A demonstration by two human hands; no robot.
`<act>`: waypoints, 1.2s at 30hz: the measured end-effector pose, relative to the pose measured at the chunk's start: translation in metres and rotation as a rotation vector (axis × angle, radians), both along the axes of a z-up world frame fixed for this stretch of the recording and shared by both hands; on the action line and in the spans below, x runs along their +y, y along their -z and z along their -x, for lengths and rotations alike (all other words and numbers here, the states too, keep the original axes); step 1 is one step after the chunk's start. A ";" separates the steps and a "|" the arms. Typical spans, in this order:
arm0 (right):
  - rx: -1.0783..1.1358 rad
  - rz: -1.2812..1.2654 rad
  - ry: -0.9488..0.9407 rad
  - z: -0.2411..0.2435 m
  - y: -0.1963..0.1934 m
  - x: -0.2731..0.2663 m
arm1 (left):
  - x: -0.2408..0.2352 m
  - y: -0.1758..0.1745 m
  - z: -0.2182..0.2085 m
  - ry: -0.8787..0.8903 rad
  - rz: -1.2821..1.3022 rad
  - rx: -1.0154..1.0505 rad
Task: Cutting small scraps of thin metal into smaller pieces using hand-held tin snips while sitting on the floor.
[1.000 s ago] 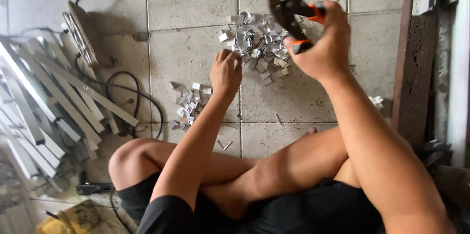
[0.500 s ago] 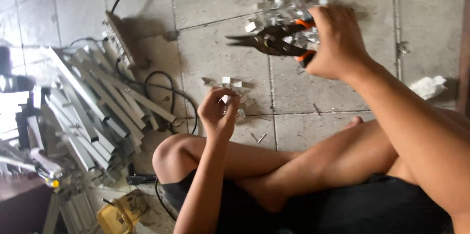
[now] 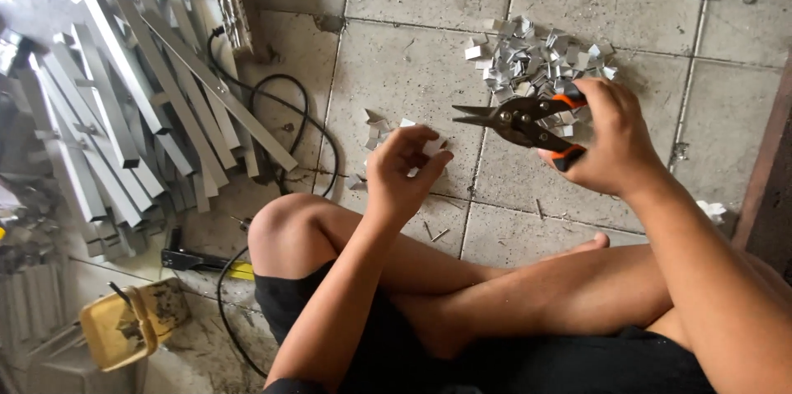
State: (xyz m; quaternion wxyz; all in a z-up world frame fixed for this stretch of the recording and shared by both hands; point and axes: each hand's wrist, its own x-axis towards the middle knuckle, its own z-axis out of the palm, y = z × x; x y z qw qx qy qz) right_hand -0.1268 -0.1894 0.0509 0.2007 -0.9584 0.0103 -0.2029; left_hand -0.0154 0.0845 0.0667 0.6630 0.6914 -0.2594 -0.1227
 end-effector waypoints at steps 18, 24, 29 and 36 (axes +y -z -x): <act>0.035 0.028 -0.037 0.003 0.000 0.013 | 0.007 -0.015 -0.006 0.000 -0.132 -0.261; 0.032 0.031 -0.030 0.002 0.005 0.011 | 0.007 -0.015 -0.012 0.125 -0.102 -0.249; 0.043 0.036 -0.036 0.000 0.009 0.012 | 0.012 -0.016 -0.024 0.217 -0.073 -0.223; 0.090 0.020 -0.067 0.005 0.024 0.029 | 0.030 -0.012 -0.027 0.325 -0.048 -0.144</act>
